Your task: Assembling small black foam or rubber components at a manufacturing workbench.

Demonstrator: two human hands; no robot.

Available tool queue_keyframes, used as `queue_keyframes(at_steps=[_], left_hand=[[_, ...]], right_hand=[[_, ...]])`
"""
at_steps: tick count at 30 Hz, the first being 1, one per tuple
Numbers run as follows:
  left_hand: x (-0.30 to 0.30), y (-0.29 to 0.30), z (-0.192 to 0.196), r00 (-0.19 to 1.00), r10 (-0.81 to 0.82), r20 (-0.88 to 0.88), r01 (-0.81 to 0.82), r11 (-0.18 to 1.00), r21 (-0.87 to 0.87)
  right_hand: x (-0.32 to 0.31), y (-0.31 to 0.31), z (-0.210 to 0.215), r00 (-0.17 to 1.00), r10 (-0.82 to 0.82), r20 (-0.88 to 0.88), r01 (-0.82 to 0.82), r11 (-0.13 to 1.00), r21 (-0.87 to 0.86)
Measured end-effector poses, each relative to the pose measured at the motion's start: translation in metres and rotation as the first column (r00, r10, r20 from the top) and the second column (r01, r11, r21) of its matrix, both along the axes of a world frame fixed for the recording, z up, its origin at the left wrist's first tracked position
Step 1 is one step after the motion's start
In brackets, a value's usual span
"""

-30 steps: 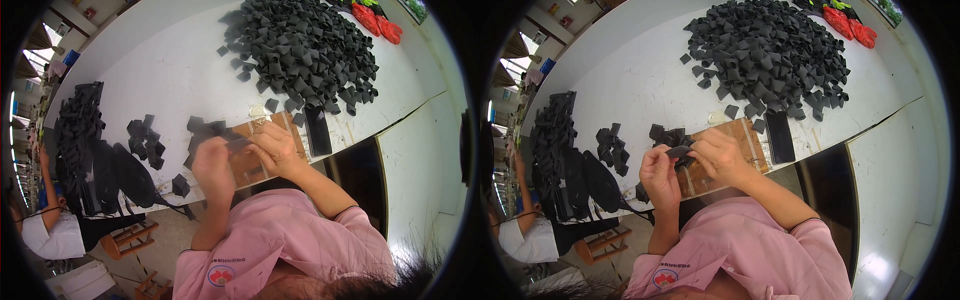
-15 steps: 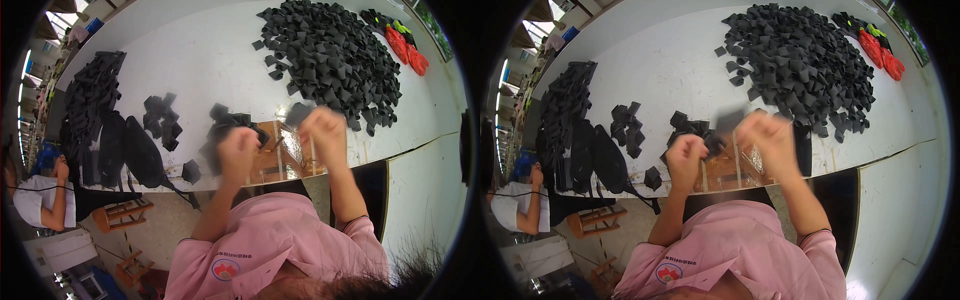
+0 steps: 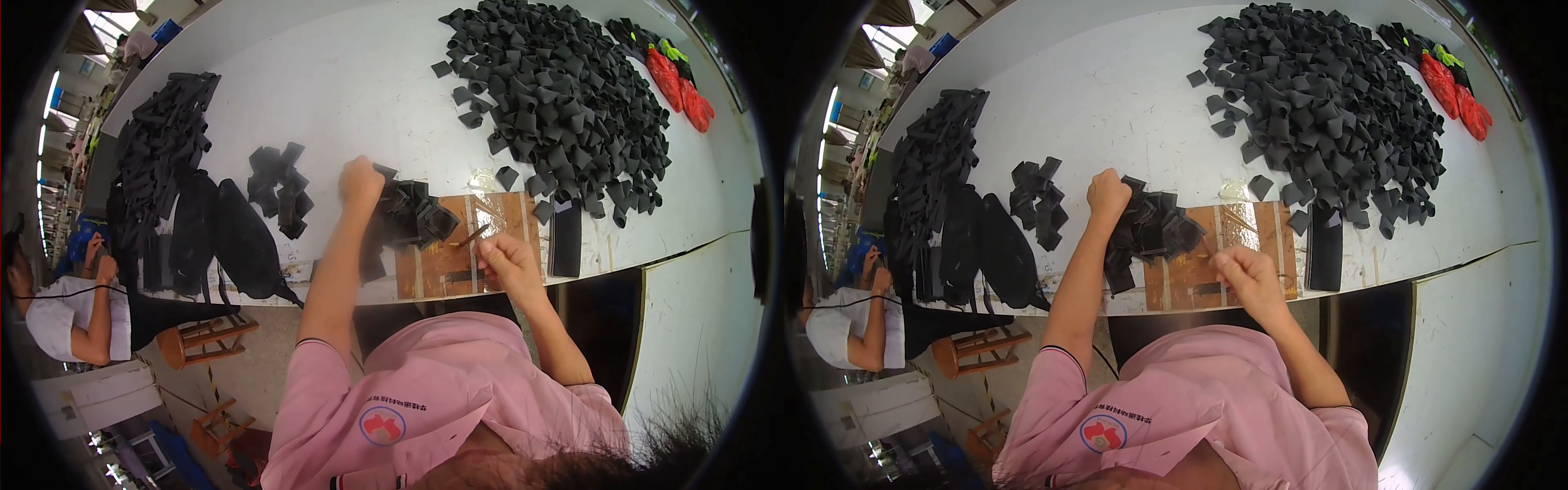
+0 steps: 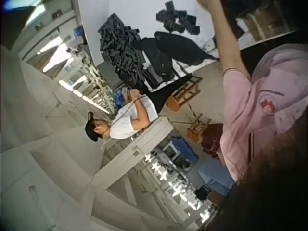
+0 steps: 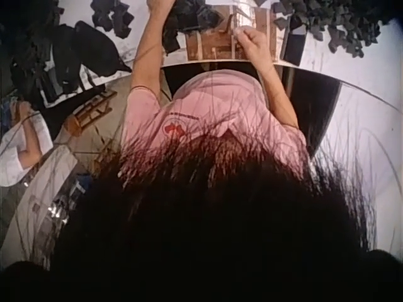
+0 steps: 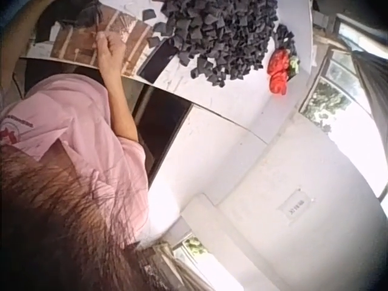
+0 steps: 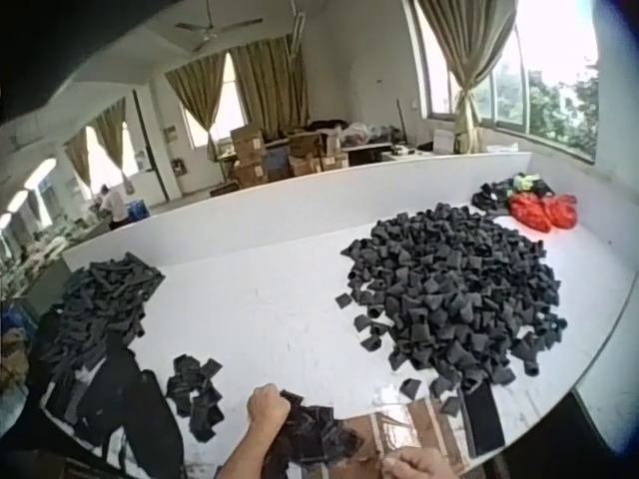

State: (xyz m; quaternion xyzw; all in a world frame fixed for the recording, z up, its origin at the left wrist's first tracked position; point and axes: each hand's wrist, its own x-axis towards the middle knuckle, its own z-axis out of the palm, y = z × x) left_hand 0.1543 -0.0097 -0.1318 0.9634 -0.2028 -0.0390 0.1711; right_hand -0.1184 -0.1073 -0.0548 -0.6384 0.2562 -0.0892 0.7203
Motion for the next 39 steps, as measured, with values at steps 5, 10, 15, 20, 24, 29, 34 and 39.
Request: queue_keyframes(at_steps=[5,10,15,20,24,29,34,39], left_hand=[[0.012,0.021,-0.026,0.986,-0.076,0.15,0.1,0.982,-0.16],[0.015,0.037,-0.03,0.979,-0.12,0.167,0.159,0.957,-0.241],[-0.02,0.05,0.039,0.964,-0.25,0.093,0.255,0.763,-0.594],[-0.064,0.065,0.065,0.863,-0.451,-0.226,0.193,0.709,-0.678],[-0.08,0.066,0.043,0.84,-0.491,-0.231,0.21,0.688,-0.695],[-0.095,0.067,0.035,0.9,-0.371,-0.231,0.097,0.684,-0.723],[-0.113,0.061,0.055,0.93,-0.313,-0.193,-0.012,0.5,-0.866],[-0.104,0.066,0.048,0.854,-0.456,0.249,0.516,0.688,-0.511]], right_hand=[[0.005,0.015,0.007,0.991,0.125,-0.041,-0.129,0.984,-0.125],[0.001,0.026,0.015,0.978,0.199,-0.059,-0.208,0.934,-0.29],[0.002,0.033,0.025,0.984,0.177,0.001,-0.155,0.862,-0.482],[0.037,0.049,0.013,0.999,0.009,0.046,0.018,0.824,-0.567],[0.066,0.06,-0.028,0.998,-0.029,-0.064,-0.022,0.736,-0.677],[0.075,0.061,-0.045,0.992,-0.09,0.088,0.126,0.746,-0.655],[0.073,0.056,-0.046,0.987,-0.018,0.157,0.125,0.694,-0.709],[0.074,0.05,-0.051,0.985,0.031,0.168,0.102,0.679,-0.727]])
